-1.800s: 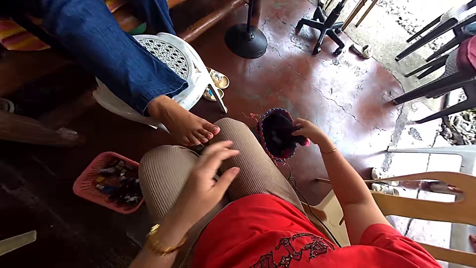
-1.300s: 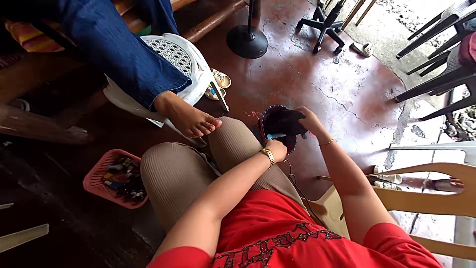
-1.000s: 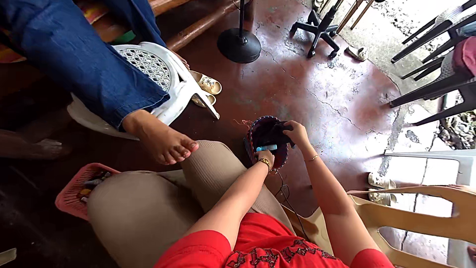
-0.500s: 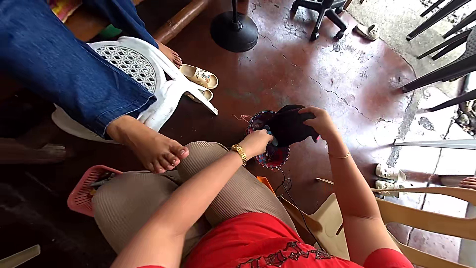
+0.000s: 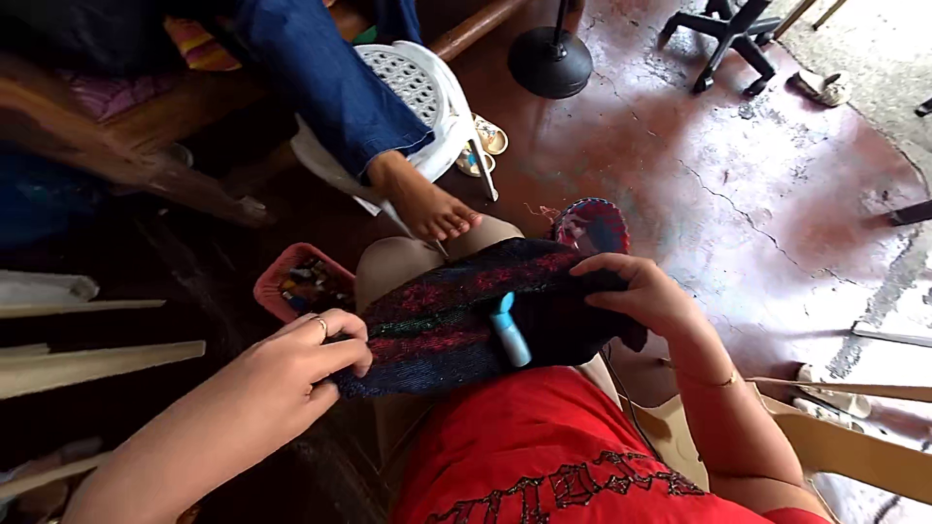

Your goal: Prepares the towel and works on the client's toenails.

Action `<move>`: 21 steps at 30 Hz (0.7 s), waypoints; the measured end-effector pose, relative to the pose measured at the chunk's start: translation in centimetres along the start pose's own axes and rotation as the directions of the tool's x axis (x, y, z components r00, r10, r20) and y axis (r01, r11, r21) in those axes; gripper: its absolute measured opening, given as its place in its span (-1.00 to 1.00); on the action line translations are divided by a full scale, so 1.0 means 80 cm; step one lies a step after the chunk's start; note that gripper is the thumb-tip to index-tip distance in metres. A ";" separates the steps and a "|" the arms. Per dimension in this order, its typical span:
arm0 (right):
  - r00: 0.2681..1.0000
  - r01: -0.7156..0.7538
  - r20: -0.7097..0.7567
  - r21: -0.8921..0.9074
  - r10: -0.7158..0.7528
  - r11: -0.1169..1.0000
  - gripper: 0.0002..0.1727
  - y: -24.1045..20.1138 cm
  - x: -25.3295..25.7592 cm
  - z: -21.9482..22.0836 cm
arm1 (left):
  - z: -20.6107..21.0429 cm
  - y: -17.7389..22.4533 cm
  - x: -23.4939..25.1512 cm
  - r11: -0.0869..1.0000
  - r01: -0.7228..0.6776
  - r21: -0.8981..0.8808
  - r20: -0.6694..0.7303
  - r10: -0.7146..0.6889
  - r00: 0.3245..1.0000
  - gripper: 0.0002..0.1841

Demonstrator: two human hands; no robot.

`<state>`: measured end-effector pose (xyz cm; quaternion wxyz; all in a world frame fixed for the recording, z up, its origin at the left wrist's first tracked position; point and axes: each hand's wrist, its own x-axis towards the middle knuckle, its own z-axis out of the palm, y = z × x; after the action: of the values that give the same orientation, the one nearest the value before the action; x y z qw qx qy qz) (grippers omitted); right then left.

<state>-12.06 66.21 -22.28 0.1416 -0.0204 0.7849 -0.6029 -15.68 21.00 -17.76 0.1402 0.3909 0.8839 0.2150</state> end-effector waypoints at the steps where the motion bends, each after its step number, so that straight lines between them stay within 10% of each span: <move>1: 0.998 -0.019 0.060 -0.038 0.022 0.999 -0.53 0.009 0.009 0.014 | 0.010 -0.002 -0.020 0.999 0.044 -0.030 0.021 -0.044 0.999 -0.77; 4: 0.974 -0.023 0.208 -0.282 0.085 0.959 -0.58 0.028 0.036 0.029 | 0.035 -0.008 -0.047 0.964 0.225 -0.145 0.141 -0.205 0.969 -0.73; 10: 0.985 -0.004 -0.146 -0.559 -0.093 0.829 -0.66 0.029 0.089 0.053 | 0.126 -0.054 0.002 0.837 0.468 -0.283 -0.307 -0.542 0.782 -0.41; 16: 0.980 0.189 0.171 -0.604 -0.106 0.774 -0.78 0.022 0.113 0.057 | 0.135 -0.049 0.025 0.860 0.229 -0.456 -0.288 -0.386 0.876 -0.90; 21: 0.992 0.030 0.124 -0.362 0.016 0.932 -0.82 0.015 0.144 0.000 | 0.098 -0.085 0.027 0.659 0.258 -0.706 -0.038 -0.399 0.916 -0.70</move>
<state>-22.93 64.19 -25.74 0.1819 -0.0866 0.8723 -0.4454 -18.14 20.66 -28.07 0.2268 0.1216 0.8051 0.5343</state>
